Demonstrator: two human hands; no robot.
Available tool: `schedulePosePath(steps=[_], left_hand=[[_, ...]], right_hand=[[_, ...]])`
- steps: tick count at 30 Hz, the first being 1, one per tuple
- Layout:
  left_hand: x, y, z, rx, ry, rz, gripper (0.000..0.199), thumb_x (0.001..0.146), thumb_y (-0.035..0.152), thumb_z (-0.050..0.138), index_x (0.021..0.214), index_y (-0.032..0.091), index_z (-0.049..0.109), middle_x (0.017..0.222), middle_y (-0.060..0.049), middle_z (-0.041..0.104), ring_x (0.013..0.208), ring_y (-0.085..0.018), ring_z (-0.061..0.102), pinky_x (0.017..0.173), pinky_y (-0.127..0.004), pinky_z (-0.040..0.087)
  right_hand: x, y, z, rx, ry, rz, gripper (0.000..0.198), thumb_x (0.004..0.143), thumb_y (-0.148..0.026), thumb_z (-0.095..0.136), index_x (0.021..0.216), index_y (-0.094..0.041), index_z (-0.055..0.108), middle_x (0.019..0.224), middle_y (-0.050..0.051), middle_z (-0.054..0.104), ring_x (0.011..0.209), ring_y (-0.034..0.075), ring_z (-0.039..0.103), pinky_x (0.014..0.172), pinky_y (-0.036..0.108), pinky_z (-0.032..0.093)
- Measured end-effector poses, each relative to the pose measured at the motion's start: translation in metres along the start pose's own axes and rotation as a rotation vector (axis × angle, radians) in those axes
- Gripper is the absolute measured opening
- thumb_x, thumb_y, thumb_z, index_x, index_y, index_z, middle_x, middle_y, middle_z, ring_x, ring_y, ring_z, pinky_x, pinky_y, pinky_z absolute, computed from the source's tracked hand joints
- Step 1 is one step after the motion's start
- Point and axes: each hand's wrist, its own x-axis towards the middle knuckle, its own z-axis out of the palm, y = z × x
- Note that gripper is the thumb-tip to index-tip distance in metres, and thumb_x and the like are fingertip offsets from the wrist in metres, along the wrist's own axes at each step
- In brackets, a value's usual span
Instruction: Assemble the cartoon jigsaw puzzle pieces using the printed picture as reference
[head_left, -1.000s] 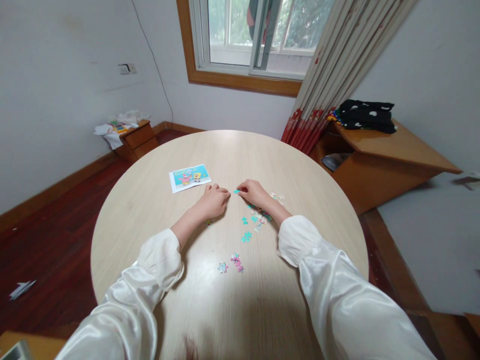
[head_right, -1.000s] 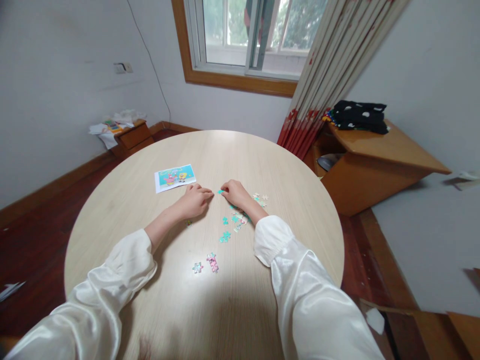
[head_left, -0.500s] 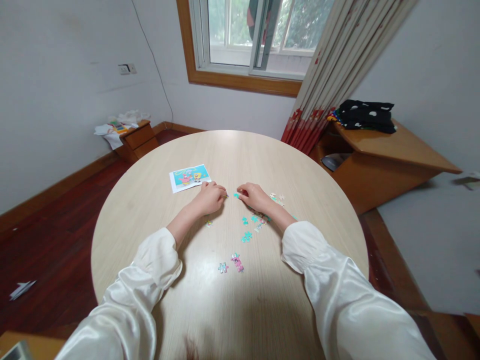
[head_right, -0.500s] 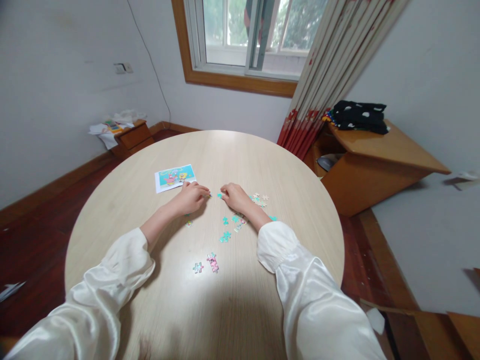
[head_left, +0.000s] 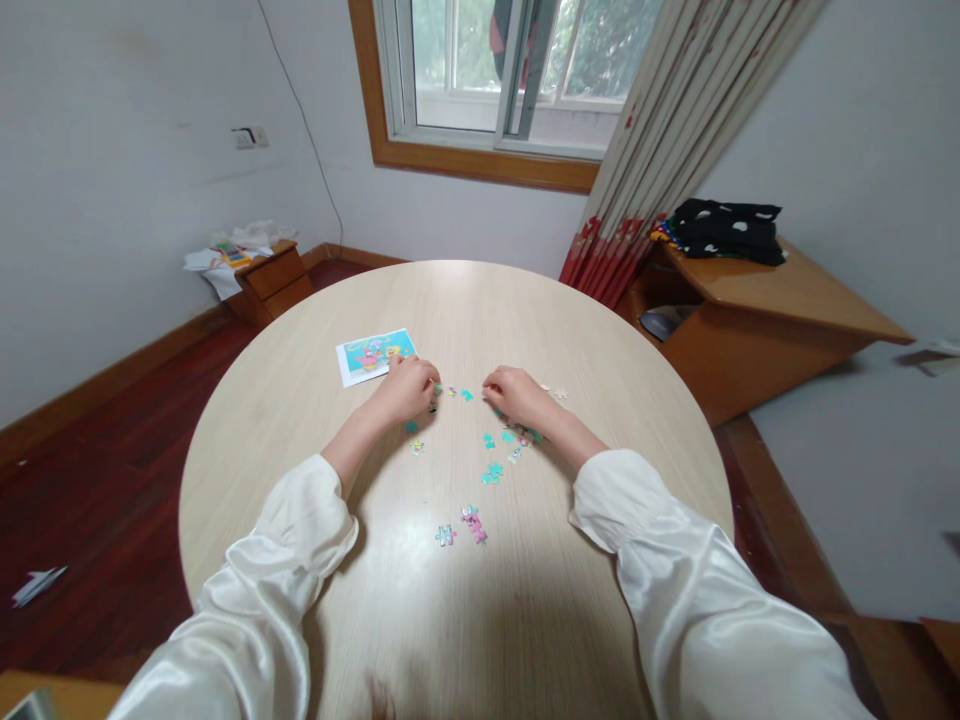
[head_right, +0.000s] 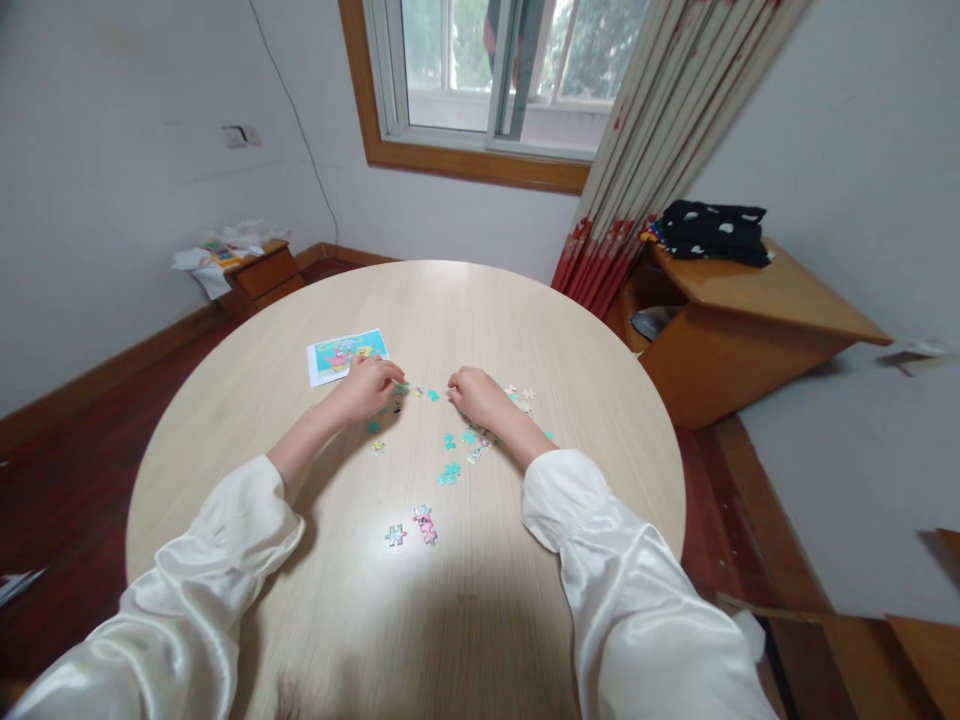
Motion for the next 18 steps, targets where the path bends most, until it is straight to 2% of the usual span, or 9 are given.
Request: schedulePosePath(steps=[5, 8, 12, 18], left_hand=[[-0.001, 0.002, 0.003, -0.013, 0.015, 0.016, 0.03, 0.081, 0.007, 0.04, 0.087, 0.013, 0.07, 0.097, -0.011, 0.071, 0.096, -0.027, 0.058, 0.088, -0.044, 0.03], [-0.001, 0.003, 0.005, -0.023, 0.022, 0.029, 0.03, 0.082, 0.008, 0.04, 0.087, 0.014, 0.069, 0.096, -0.01, 0.07, 0.095, -0.026, 0.057, 0.088, -0.044, 0.031], [-0.001, 0.003, 0.007, -0.026, 0.033, 0.03, 0.028, 0.082, 0.007, 0.041, 0.086, 0.015, 0.067, 0.095, -0.01, 0.07, 0.094, -0.026, 0.057, 0.087, -0.043, 0.03], [-0.002, 0.004, 0.008, -0.035, 0.043, 0.039, 0.026, 0.083, 0.008, 0.042, 0.085, 0.016, 0.066, 0.096, -0.009, 0.069, 0.095, -0.025, 0.058, 0.086, -0.041, 0.03]], right_hand=[[-0.01, 0.045, -0.031, -0.021, 0.069, 0.191, 0.017, 0.081, -0.007, 0.057, 0.084, -0.011, 0.073, 0.085, 0.01, 0.071, 0.079, 0.017, 0.062, 0.074, 0.025, 0.043], [-0.021, 0.063, -0.034, 0.003, 0.053, 0.252, 0.015, 0.08, -0.011, 0.061, 0.087, -0.011, 0.073, 0.082, 0.01, 0.072, 0.074, 0.017, 0.063, 0.069, 0.026, 0.044], [-0.029, 0.068, -0.024, 0.06, 0.023, 0.247, 0.014, 0.077, -0.012, 0.065, 0.088, -0.014, 0.074, 0.086, 0.008, 0.072, 0.078, 0.017, 0.064, 0.07, 0.025, 0.045], [-0.028, 0.064, -0.019, 0.105, 0.067, 0.256, 0.017, 0.082, -0.014, 0.057, 0.084, -0.013, 0.074, 0.079, 0.008, 0.072, 0.074, 0.017, 0.064, 0.073, 0.026, 0.044]])
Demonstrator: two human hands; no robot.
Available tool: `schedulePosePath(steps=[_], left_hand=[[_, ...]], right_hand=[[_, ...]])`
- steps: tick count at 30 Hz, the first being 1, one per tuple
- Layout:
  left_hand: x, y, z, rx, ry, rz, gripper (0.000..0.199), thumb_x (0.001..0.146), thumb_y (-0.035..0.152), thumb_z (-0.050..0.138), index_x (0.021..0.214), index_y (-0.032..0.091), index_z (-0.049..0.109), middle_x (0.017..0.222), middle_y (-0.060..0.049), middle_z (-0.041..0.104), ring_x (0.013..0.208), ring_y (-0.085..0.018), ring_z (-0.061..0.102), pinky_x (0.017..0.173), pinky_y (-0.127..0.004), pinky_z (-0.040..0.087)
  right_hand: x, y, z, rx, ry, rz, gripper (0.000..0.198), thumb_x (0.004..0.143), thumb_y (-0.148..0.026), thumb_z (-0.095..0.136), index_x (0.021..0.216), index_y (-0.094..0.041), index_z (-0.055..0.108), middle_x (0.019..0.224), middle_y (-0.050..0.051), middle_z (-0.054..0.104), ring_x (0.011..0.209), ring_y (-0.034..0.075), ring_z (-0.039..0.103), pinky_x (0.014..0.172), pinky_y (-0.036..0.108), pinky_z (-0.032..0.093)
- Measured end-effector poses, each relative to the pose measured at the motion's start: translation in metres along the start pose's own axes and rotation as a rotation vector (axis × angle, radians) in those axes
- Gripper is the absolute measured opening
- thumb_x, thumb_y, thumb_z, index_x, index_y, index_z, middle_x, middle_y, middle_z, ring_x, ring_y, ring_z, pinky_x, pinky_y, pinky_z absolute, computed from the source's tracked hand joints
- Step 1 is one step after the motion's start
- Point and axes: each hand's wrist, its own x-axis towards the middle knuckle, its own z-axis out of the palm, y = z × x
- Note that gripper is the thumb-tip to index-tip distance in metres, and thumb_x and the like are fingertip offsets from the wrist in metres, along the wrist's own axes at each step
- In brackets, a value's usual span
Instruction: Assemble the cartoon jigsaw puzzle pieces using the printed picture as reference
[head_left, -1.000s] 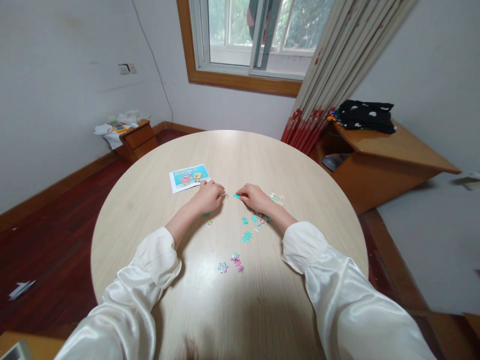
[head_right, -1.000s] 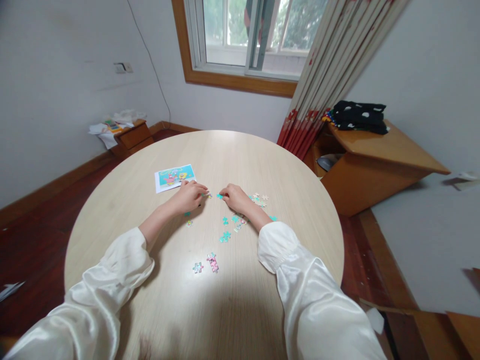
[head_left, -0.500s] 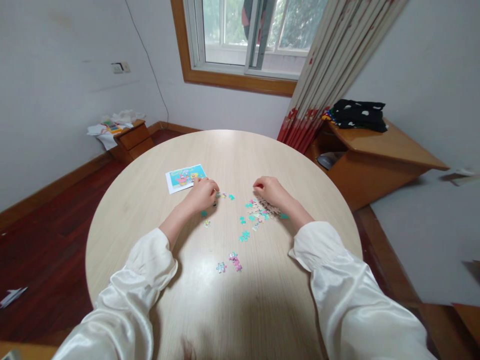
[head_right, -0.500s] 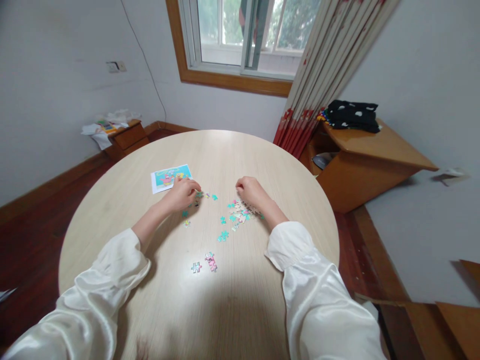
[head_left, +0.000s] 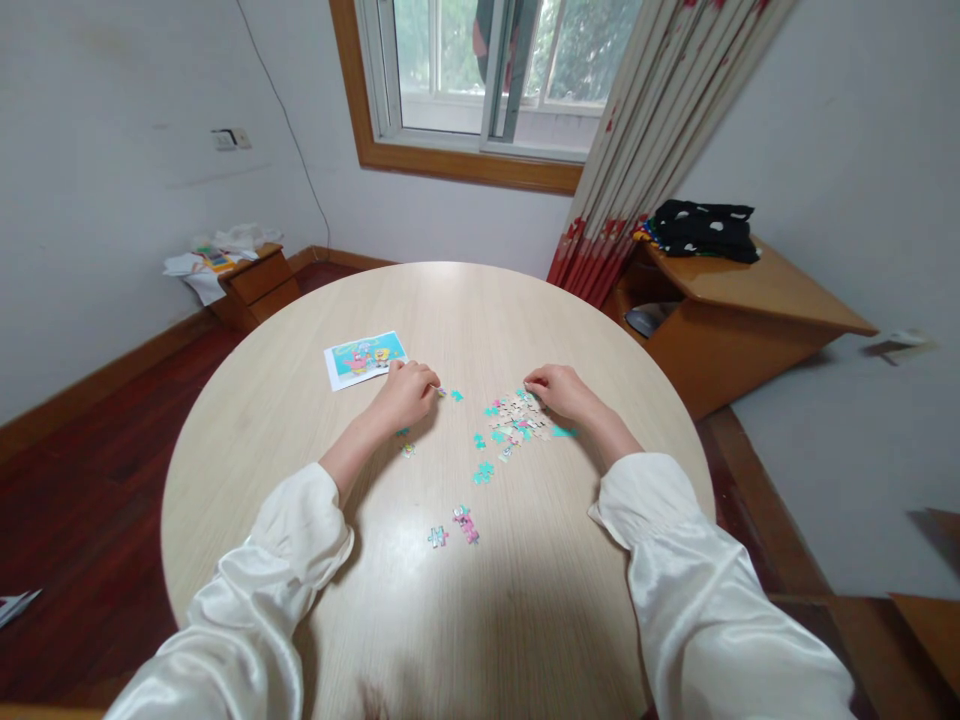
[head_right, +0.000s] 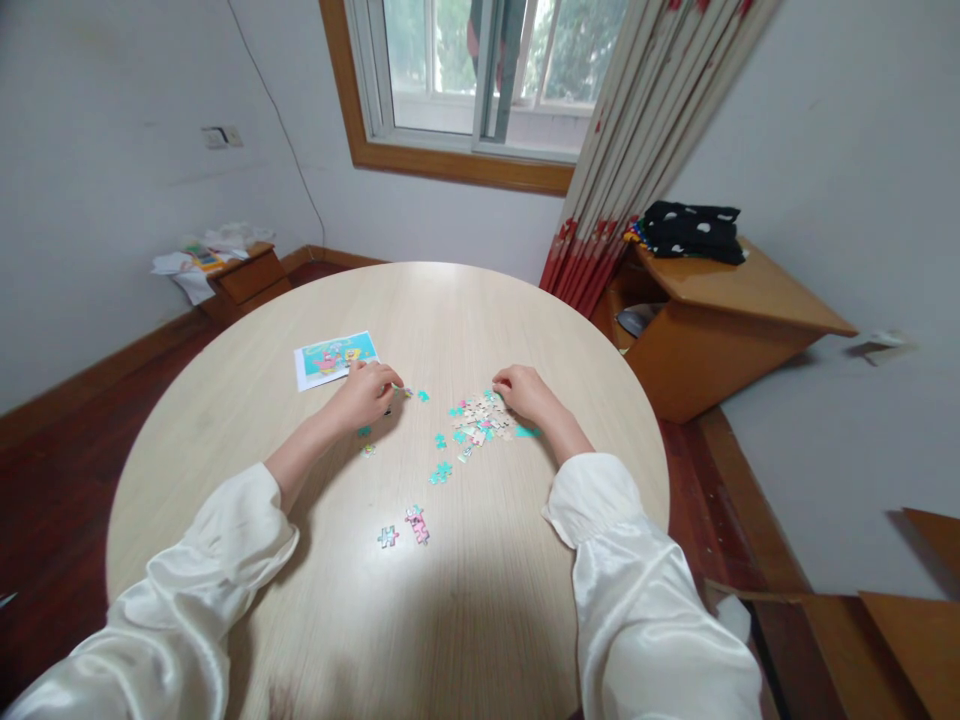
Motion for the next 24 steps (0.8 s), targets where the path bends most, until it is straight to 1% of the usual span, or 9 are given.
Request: schedulePosePath(steps=[4, 6, 9, 11, 13, 15, 18, 21, 24], left_hand=[[-0.001, 0.003, 0.0, 0.009, -0.01, 0.001, 0.026, 0.084, 0.008, 0.042, 0.087, 0.015, 0.067, 0.097, -0.009, 0.069, 0.096, -0.025, 0.058, 0.086, -0.041, 0.03], [-0.001, 0.004, 0.0, 0.002, -0.014, 0.005, 0.026, 0.084, 0.008, 0.041, 0.088, 0.015, 0.067, 0.098, -0.009, 0.07, 0.096, -0.024, 0.058, 0.086, -0.041, 0.03], [-0.002, 0.004, 0.001, -0.004, -0.013, 0.009, 0.026, 0.084, 0.008, 0.041, 0.088, 0.015, 0.066, 0.098, -0.009, 0.07, 0.097, -0.024, 0.058, 0.087, -0.041, 0.03], [-0.002, 0.004, 0.003, -0.009, -0.01, 0.008, 0.026, 0.084, 0.009, 0.041, 0.088, 0.015, 0.066, 0.098, -0.009, 0.07, 0.097, -0.024, 0.058, 0.087, -0.041, 0.03], [-0.002, 0.006, 0.005, -0.023, -0.001, 0.003, 0.025, 0.085, 0.01, 0.042, 0.089, 0.016, 0.066, 0.098, -0.009, 0.069, 0.097, -0.024, 0.058, 0.087, -0.04, 0.031], [-0.001, 0.009, 0.007, -0.051, 0.012, -0.007, 0.024, 0.087, 0.012, 0.042, 0.093, 0.016, 0.065, 0.099, -0.009, 0.069, 0.097, -0.023, 0.058, 0.087, -0.04, 0.032], [-0.001, 0.013, 0.008, -0.095, 0.017, -0.019, 0.024, 0.09, 0.015, 0.043, 0.098, 0.016, 0.065, 0.1, -0.009, 0.069, 0.096, -0.023, 0.059, 0.089, -0.04, 0.033], [0.0, 0.013, 0.006, -0.094, 0.024, -0.038, 0.022, 0.09, 0.018, 0.045, 0.097, 0.016, 0.065, 0.101, -0.009, 0.069, 0.096, -0.023, 0.06, 0.089, -0.04, 0.034], [0.001, 0.009, 0.002, -0.078, 0.036, -0.077, 0.02, 0.089, 0.019, 0.048, 0.096, 0.015, 0.066, 0.097, -0.01, 0.07, 0.092, -0.023, 0.061, 0.088, -0.04, 0.036]], right_hand=[[0.003, -0.001, -0.002, 0.051, 0.082, 0.039, 0.022, 0.083, -0.011, 0.052, 0.084, -0.012, 0.074, 0.086, 0.011, 0.073, 0.082, 0.019, 0.064, 0.079, 0.027, 0.043], [0.005, 0.001, 0.0, 0.1, 0.114, 0.076, 0.022, 0.083, -0.01, 0.052, 0.085, -0.012, 0.073, 0.085, 0.011, 0.073, 0.08, 0.018, 0.064, 0.078, 0.027, 0.044], [0.009, 0.004, 0.006, 0.207, 0.125, 0.141, 0.019, 0.083, -0.013, 0.054, 0.084, -0.01, 0.072, 0.072, 0.009, 0.071, 0.064, 0.015, 0.062, 0.066, 0.025, 0.045], [0.011, 0.004, 0.009, 0.294, 0.116, 0.181, 0.017, 0.083, -0.016, 0.055, 0.084, -0.009, 0.071, 0.064, 0.006, 0.068, 0.052, 0.013, 0.057, 0.055, 0.023, 0.044], [0.01, 0.001, 0.011, 0.386, 0.099, 0.202, 0.017, 0.083, -0.018, 0.056, 0.087, -0.008, 0.069, 0.061, 0.005, 0.067, 0.046, 0.01, 0.054, 0.047, 0.02, 0.04], [0.009, -0.006, 0.012, 0.472, 0.075, 0.207, 0.017, 0.083, -0.018, 0.056, 0.089, -0.007, 0.068, 0.061, 0.006, 0.067, 0.045, 0.01, 0.054, 0.044, 0.018, 0.039], [0.008, -0.022, 0.014, 0.572, 0.034, 0.191, 0.012, 0.083, -0.015, 0.056, 0.086, -0.008, 0.066, 0.061, 0.006, 0.067, 0.05, 0.01, 0.059, 0.047, 0.018, 0.043], [0.011, -0.041, 0.02, 0.627, -0.011, 0.16, 0.008, 0.08, -0.01, 0.058, 0.082, -0.011, 0.065, 0.06, 0.003, 0.066, 0.054, 0.011, 0.061, 0.053, 0.019, 0.048], [0.016, -0.06, 0.028, 0.638, -0.07, 0.127, 0.011, 0.08, -0.006, 0.056, 0.08, -0.012, 0.065, 0.056, 0.0, 0.063, 0.051, 0.011, 0.06, 0.054, 0.02, 0.049]])
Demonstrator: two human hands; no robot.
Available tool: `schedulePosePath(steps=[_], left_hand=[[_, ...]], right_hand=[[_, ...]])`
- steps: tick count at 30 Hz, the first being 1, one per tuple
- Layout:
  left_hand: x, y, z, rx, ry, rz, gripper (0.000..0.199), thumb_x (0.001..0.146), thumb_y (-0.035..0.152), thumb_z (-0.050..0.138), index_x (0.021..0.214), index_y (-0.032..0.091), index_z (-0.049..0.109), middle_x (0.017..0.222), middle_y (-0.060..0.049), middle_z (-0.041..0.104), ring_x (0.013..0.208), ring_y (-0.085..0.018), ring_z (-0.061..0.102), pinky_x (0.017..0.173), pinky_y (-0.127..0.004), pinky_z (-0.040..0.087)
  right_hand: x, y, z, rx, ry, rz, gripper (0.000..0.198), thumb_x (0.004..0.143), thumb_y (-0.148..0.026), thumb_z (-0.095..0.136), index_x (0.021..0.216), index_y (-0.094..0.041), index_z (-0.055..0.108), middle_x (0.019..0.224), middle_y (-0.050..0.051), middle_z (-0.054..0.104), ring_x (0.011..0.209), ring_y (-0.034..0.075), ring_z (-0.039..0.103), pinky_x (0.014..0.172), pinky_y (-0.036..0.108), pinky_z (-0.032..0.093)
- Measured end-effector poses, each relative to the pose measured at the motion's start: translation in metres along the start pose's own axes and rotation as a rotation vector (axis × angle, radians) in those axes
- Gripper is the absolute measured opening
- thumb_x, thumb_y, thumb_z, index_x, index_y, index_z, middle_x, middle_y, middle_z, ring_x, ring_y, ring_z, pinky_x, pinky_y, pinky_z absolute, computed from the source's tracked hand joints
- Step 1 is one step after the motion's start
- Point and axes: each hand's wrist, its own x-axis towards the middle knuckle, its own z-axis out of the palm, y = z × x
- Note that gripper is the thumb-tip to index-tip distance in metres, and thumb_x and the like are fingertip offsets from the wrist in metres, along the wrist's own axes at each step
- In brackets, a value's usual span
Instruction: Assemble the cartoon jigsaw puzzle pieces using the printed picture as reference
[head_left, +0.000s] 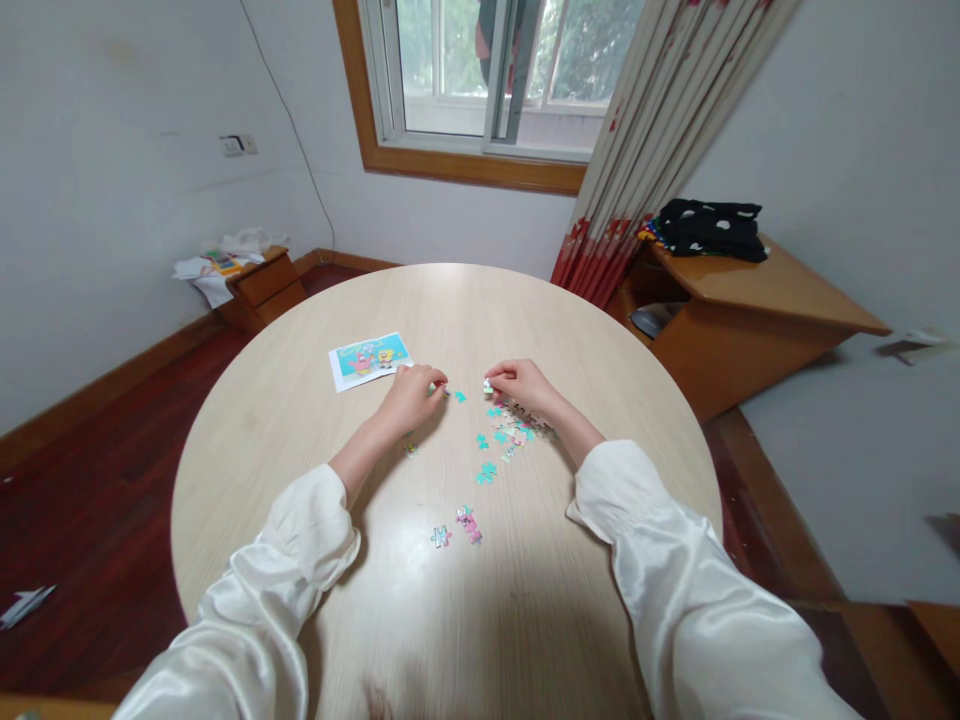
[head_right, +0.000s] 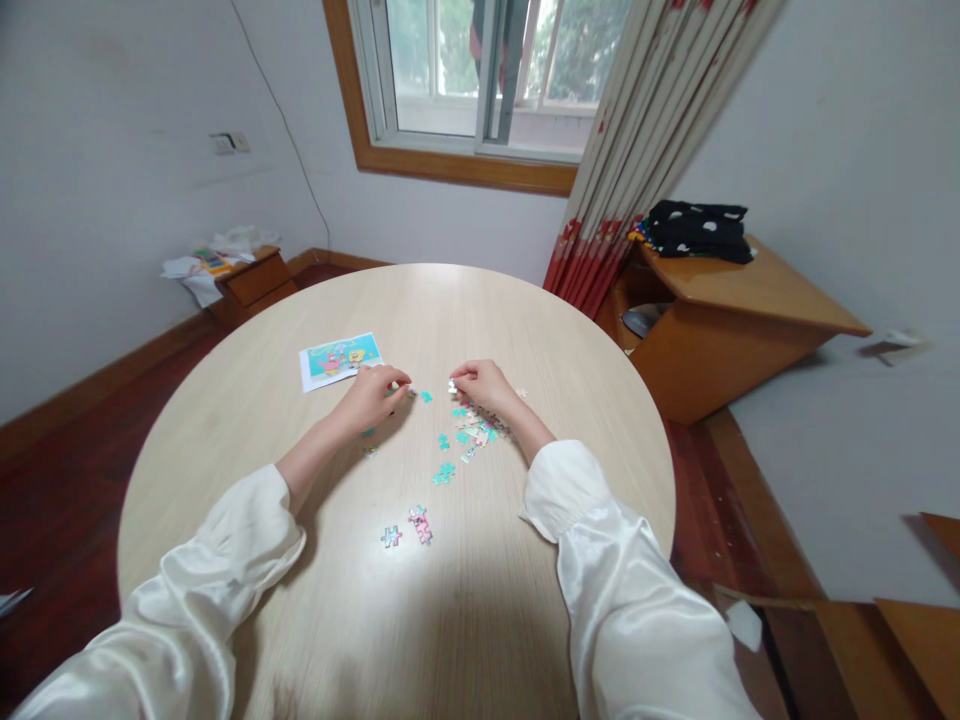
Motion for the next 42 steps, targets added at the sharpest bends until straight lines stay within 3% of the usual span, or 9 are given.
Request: schedulePosePath(steps=[4, 10, 16, 21, 25, 30, 35, 42], left_hand=[[0.002, -0.003, -0.005, -0.004, 0.014, -0.01, 0.019, 0.089, 0.02, 0.051, 0.095, 0.014, 0.068, 0.094, -0.009, 0.07, 0.085, -0.021, 0.062, 0.085, -0.038, 0.039], [0.004, -0.009, -0.011, -0.006, 0.032, -0.048, 0.02, 0.085, 0.018, 0.052, 0.094, 0.015, 0.069, 0.094, -0.008, 0.072, 0.085, -0.022, 0.063, 0.085, -0.037, 0.041], [0.006, -0.009, -0.011, 0.014, 0.024, -0.045, 0.019, 0.085, 0.019, 0.052, 0.092, 0.016, 0.069, 0.093, -0.008, 0.072, 0.085, -0.022, 0.063, 0.086, -0.038, 0.041], [0.004, -0.006, -0.01, 0.02, 0.009, -0.031, 0.018, 0.086, 0.02, 0.051, 0.088, 0.016, 0.069, 0.091, -0.009, 0.072, 0.084, -0.023, 0.063, 0.089, -0.042, 0.037], [0.003, -0.006, -0.011, 0.011, -0.001, -0.03, 0.017, 0.086, 0.021, 0.051, 0.079, 0.016, 0.067, 0.085, -0.008, 0.071, 0.081, -0.022, 0.062, 0.088, -0.042, 0.036], [0.001, -0.007, -0.01, 0.026, -0.006, -0.019, 0.025, 0.086, 0.027, 0.051, 0.064, 0.018, 0.058, 0.072, -0.007, 0.068, 0.069, -0.02, 0.059, 0.081, -0.041, 0.037], [0.002, -0.006, -0.012, 0.015, -0.019, -0.014, 0.027, 0.086, 0.026, 0.049, 0.061, 0.018, 0.055, 0.068, -0.006, 0.065, 0.064, -0.018, 0.056, 0.077, -0.037, 0.037], [0.003, -0.005, -0.011, 0.033, -0.033, -0.017, 0.025, 0.086, 0.024, 0.051, 0.062, 0.017, 0.053, 0.068, -0.006, 0.064, 0.065, -0.017, 0.053, 0.073, -0.034, 0.034]], right_hand=[[0.002, -0.015, 0.016, -0.056, -0.101, -0.06, 0.016, 0.08, -0.006, 0.054, 0.078, -0.013, 0.068, 0.058, -0.001, 0.064, 0.055, 0.011, 0.06, 0.058, 0.021, 0.047], [-0.007, -0.024, 0.034, -0.415, -0.309, -0.389, 0.018, 0.08, -0.005, 0.055, 0.08, -0.014, 0.071, 0.075, 0.002, 0.07, 0.069, 0.011, 0.059, 0.068, 0.022, 0.042], [-0.013, -0.023, 0.047, -0.481, -0.269, -0.439, 0.011, 0.078, -0.006, 0.061, 0.079, -0.014, 0.068, 0.072, 0.001, 0.065, 0.068, 0.011, 0.054, 0.069, 0.023, 0.039], [-0.013, -0.021, 0.033, -0.526, -0.145, -0.494, 0.009, 0.083, -0.01, 0.059, 0.084, -0.014, 0.068, 0.082, 0.005, 0.067, 0.077, 0.013, 0.056, 0.075, 0.024, 0.039], [-0.009, -0.013, -0.003, -0.593, -0.005, -0.355, 0.012, 0.084, -0.013, 0.057, 0.083, -0.013, 0.069, 0.079, 0.005, 0.068, 0.073, 0.013, 0.057, 0.071, 0.024, 0.04], [-0.011, 0.001, -0.041, -0.66, -0.011, -0.218, 0.013, 0.078, -0.008, 0.059, 0.076, -0.012, 0.07, 0.076, 0.006, 0.068, 0.072, 0.015, 0.059, 0.068, 0.024, 0.041], [-0.017, 0.007, -0.044, -0.683, -0.072, -0.173, 0.011, 0.078, -0.015, 0.064, 0.084, -0.013, 0.073, 0.08, 0.006, 0.069, 0.073, 0.015, 0.06, 0.067, 0.024, 0.042], [-0.016, 0.008, -0.044, -0.724, -0.143, -0.14, 0.025, 0.075, -0.015, 0.07, 0.099, -0.015, 0.073, 0.09, 0.008, 0.069, 0.08, 0.017, 0.061, 0.074, 0.025, 0.045]])
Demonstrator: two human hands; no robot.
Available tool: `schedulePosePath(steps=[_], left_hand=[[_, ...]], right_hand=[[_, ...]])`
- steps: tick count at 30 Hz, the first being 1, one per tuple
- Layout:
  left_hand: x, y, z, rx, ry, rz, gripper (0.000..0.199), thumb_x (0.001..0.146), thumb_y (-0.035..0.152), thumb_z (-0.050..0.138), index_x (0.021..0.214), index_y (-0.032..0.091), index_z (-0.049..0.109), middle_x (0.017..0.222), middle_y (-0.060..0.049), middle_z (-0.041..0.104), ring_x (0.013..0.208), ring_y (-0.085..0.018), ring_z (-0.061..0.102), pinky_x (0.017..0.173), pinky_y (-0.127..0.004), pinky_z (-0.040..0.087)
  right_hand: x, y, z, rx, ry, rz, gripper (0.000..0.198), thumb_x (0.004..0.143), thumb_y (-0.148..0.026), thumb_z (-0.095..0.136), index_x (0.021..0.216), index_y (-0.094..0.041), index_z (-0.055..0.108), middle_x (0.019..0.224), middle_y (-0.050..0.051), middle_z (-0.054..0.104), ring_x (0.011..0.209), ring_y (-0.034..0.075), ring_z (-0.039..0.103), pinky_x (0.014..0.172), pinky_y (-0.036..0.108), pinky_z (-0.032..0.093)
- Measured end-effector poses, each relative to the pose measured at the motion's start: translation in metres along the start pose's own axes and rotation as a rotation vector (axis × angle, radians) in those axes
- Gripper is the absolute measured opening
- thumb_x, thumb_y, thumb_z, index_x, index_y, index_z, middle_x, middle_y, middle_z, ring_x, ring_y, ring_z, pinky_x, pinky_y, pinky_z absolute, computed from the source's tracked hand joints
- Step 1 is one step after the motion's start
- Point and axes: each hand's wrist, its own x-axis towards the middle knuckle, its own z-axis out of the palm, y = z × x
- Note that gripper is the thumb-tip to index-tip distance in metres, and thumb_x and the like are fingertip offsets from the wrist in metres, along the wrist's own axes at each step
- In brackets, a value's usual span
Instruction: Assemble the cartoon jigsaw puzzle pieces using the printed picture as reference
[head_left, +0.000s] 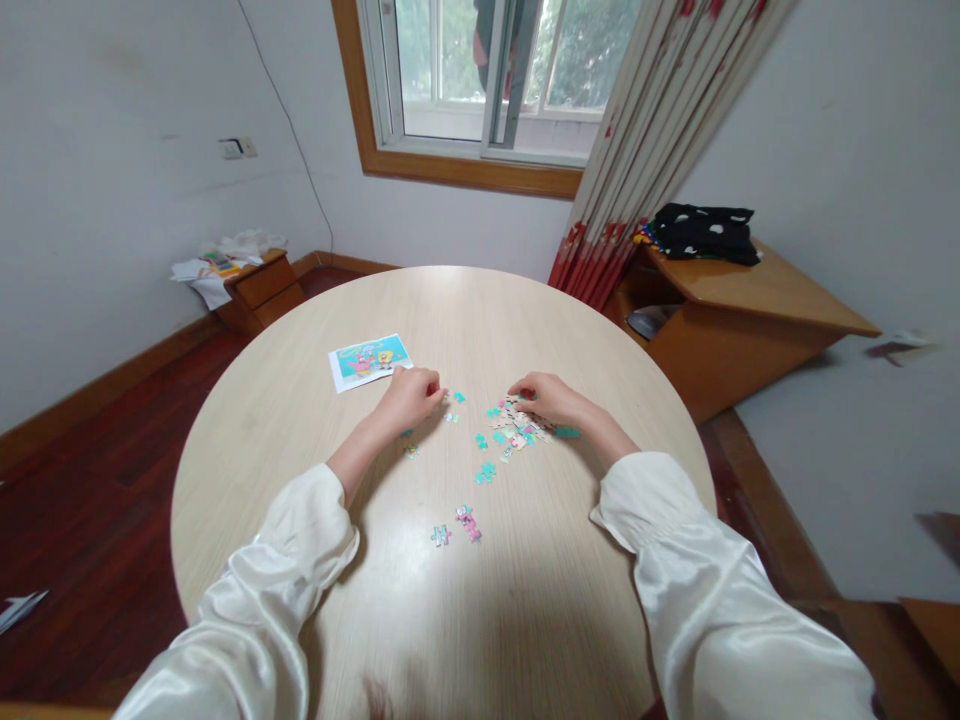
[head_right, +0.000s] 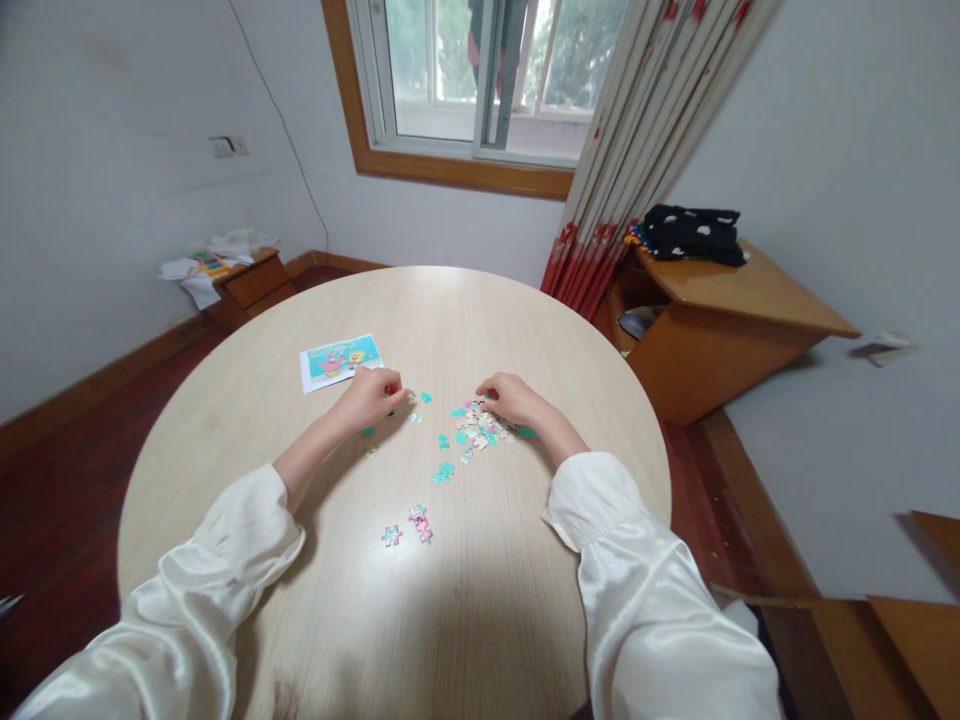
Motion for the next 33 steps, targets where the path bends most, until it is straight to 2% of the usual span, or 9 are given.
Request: schedulePosePath(steps=[5, 10, 13, 20, 24, 29, 33], left_hand=[[0.001, -0.002, 0.002, -0.003, -0.004, 0.01, 0.025, 0.086, 0.024, 0.051, 0.063, 0.017, 0.053, 0.069, -0.006, 0.064, 0.065, -0.017, 0.053, 0.072, -0.034, 0.033], [0.001, -0.002, 0.002, -0.022, -0.006, 0.012, 0.024, 0.086, 0.024, 0.052, 0.063, 0.016, 0.054, 0.07, -0.006, 0.064, 0.065, -0.017, 0.053, 0.071, -0.033, 0.033], [0.001, -0.002, 0.002, -0.023, -0.003, 0.018, 0.024, 0.086, 0.023, 0.052, 0.063, 0.016, 0.053, 0.07, -0.006, 0.064, 0.065, -0.017, 0.053, 0.071, -0.033, 0.033], [0.001, -0.001, 0.003, -0.019, -0.004, 0.022, 0.024, 0.085, 0.024, 0.051, 0.063, 0.017, 0.054, 0.069, -0.006, 0.063, 0.065, -0.017, 0.052, 0.073, -0.034, 0.034], [0.001, -0.001, 0.002, -0.02, 0.0, 0.022, 0.023, 0.085, 0.023, 0.05, 0.063, 0.017, 0.054, 0.069, -0.006, 0.063, 0.066, -0.017, 0.053, 0.074, -0.034, 0.034], [0.001, 0.0, 0.002, -0.023, -0.013, 0.021, 0.023, 0.085, 0.023, 0.05, 0.063, 0.017, 0.054, 0.068, -0.006, 0.062, 0.065, -0.017, 0.053, 0.072, -0.033, 0.034], [0.0, 0.0, 0.003, -0.011, -0.012, 0.019, 0.023, 0.085, 0.023, 0.05, 0.063, 0.017, 0.055, 0.068, -0.006, 0.062, 0.065, -0.017, 0.052, 0.072, -0.033, 0.034]], right_hand=[[-0.002, 0.004, -0.002, -0.055, -0.067, -0.019, 0.036, 0.072, -0.009, 0.068, 0.106, -0.016, 0.071, 0.097, 0.009, 0.069, 0.086, 0.019, 0.062, 0.078, 0.025, 0.046], [-0.005, 0.004, 0.0, -0.03, 0.046, 0.025, 0.031, 0.075, -0.007, 0.062, 0.104, -0.014, 0.071, 0.1, 0.009, 0.068, 0.088, 0.018, 0.062, 0.08, 0.024, 0.045], [-0.006, 0.007, 0.001, -0.028, 0.091, 0.097, 0.023, 0.075, -0.011, 0.065, 0.097, -0.014, 0.072, 0.093, 0.008, 0.069, 0.084, 0.017, 0.062, 0.077, 0.024, 0.045], [-0.007, 0.01, 0.002, 0.009, 0.106, 0.176, 0.015, 0.078, -0.011, 0.061, 0.088, -0.013, 0.073, 0.078, 0.006, 0.07, 0.068, 0.014, 0.061, 0.065, 0.022, 0.044], [-0.008, 0.011, 0.001, 0.037, 0.117, 0.169, 0.02, 0.077, -0.007, 0.059, 0.089, -0.014, 0.073, 0.08, 0.006, 0.071, 0.072, 0.014, 0.063, 0.067, 0.021, 0.044], [-0.012, 0.018, -0.005, 0.071, 0.162, 0.192, 0.02, 0.081, -0.012, 0.057, 0.096, -0.013, 0.072, 0.09, 0.008, 0.073, 0.082, 0.016, 0.064, 0.073, 0.022, 0.045], [-0.013, 0.025, -0.007, 0.073, 0.145, 0.227, 0.013, 0.078, -0.016, 0.065, 0.088, -0.013, 0.072, 0.083, 0.007, 0.072, 0.079, 0.017, 0.064, 0.071, 0.024, 0.045]])
